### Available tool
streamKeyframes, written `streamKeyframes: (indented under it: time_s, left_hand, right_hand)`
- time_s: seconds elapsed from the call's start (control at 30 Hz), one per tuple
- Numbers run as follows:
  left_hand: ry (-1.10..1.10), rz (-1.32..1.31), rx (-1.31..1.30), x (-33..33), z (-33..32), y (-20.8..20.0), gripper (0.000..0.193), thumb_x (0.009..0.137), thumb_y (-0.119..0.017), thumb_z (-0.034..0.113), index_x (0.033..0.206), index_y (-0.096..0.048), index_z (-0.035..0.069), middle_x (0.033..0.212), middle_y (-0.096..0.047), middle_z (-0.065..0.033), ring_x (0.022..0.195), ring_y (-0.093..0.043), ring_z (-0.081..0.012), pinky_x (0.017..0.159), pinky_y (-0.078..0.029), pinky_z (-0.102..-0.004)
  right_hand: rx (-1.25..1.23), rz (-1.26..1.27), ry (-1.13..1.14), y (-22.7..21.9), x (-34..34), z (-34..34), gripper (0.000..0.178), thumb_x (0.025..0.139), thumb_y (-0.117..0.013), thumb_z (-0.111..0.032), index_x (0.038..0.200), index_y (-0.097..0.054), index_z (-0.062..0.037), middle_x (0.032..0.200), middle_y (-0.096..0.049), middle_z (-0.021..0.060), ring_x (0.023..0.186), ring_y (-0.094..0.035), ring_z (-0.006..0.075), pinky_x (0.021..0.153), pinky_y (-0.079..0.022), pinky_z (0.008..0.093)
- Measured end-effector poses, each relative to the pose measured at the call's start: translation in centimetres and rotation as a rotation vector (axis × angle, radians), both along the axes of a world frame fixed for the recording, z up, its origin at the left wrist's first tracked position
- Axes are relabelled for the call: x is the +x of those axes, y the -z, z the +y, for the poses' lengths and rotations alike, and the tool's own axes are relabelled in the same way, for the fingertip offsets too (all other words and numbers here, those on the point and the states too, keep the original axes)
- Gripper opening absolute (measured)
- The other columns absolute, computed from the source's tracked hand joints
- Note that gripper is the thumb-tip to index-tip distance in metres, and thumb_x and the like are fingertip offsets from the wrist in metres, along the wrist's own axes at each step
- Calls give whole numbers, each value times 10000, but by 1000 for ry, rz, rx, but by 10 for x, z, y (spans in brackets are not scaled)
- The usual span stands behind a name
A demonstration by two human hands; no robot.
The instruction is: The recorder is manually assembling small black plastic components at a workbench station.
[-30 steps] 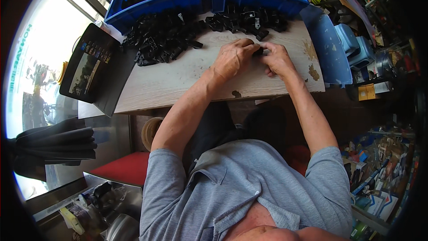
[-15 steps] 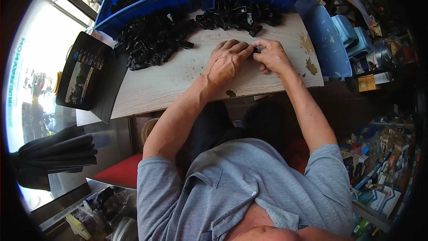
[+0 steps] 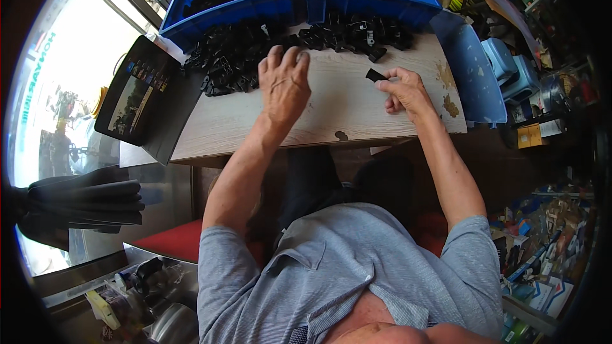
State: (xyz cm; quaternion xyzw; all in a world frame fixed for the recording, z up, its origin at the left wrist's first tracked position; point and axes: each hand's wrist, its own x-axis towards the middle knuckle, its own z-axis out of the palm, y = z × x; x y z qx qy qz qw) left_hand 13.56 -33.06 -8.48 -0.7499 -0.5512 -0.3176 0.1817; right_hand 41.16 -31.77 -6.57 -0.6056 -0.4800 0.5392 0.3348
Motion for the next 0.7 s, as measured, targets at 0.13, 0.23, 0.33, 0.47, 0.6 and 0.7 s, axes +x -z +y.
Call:
streamKeyframes:
  time_s: [0.13,0.23,0.33,0.47,0.6,0.7]
  left_hand:
    - [-54,169,-189,-36,-5,0,313,796,-623,48,1095,-695,104,1104,-684,-33,1119,-570,-286,901,-427,-438]
    - [-24,156,-190,-34,-5,6,322,796,-630,57,1111,-685,93,1077,-679,-48,1094,-579,-289,897,-441,-422]
    - [79,88,-146,-25,-4,10,315,805,-615,66,1116,-665,70,1070,-654,-74,1059,-588,-296,878,-481,-413]
    - [198,38,-153,-16,-6,13,362,792,-617,50,1154,-632,42,1114,-619,-113,1018,-610,-323,858,-539,-418]
    - [193,36,-264,-8,0,11,421,769,-643,37,1190,-638,61,1117,-629,-121,1010,-622,-330,856,-539,-416]
    - [213,-1,-308,-8,0,4,480,765,-671,15,1238,-639,86,1161,-648,-120,1062,-614,-339,883,-536,-420]
  right_hand:
    - [-6,38,137,-3,26,3,361,825,-796,-167,1114,-623,-37,519,-497,1,470,-596,147,480,-577,321]
    - [72,146,324,-8,69,23,369,831,-789,-164,1140,-628,-43,542,-496,14,526,-623,179,531,-604,354]
    - [136,135,608,-16,95,39,440,846,-777,-159,1229,-607,-24,587,-522,43,555,-638,202,543,-613,370]
    - [141,67,553,-13,83,40,505,847,-758,-126,1324,-602,-63,600,-517,32,598,-633,193,595,-625,393]
    - [133,41,304,-12,52,42,500,856,-746,-125,1333,-601,-81,596,-525,18,549,-615,159,567,-612,362]
    - [85,-9,129,-12,30,49,507,857,-744,-134,1344,-604,-119,589,-527,5,496,-584,125,529,-590,329]
